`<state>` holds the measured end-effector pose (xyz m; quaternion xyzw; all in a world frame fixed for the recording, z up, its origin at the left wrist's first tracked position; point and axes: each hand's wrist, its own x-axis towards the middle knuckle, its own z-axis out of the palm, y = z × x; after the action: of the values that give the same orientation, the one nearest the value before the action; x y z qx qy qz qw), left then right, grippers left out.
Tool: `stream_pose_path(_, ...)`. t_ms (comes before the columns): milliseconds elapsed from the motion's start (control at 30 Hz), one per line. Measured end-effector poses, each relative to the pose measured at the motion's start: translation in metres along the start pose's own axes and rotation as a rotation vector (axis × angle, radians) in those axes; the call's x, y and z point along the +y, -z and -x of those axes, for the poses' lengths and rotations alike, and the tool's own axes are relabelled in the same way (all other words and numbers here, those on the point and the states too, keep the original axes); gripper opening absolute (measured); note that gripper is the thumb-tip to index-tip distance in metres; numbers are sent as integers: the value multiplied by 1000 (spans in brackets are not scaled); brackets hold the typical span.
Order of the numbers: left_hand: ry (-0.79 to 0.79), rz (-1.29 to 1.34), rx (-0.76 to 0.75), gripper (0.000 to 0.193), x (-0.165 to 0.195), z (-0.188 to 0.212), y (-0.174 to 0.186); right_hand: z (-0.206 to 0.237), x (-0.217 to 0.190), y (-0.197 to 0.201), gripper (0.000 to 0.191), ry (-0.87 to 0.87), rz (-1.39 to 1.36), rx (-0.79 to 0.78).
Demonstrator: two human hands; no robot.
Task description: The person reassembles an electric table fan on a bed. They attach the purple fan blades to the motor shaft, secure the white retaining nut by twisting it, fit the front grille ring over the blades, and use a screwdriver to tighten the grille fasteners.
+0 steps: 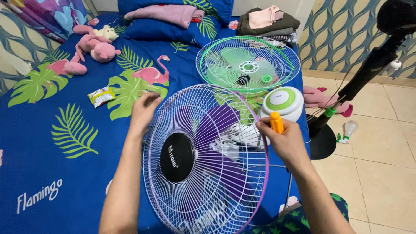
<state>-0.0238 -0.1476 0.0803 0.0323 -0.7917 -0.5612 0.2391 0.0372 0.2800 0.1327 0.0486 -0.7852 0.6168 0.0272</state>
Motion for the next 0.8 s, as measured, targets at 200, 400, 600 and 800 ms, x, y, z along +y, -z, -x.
stream_pose_path(200, -383, -78, -651, 30, 99, -51, -81, 6, 5, -8, 20, 27, -19, -12)
stream_pose_path(400, -284, -272, -1267, 34, 99, -93, -141, 12, 5, -12, 20, 5, 34, -18)
stream_pose_path(600, -58, -201, -1463, 33, 86, -110, -144, 20, 2, -19, 19, 8, -16, -18)
stream_pose_path(800, 55, -112, -1513, 32, 90, -98, -141, 27, -6, -21, 22, -177, -43, -36)
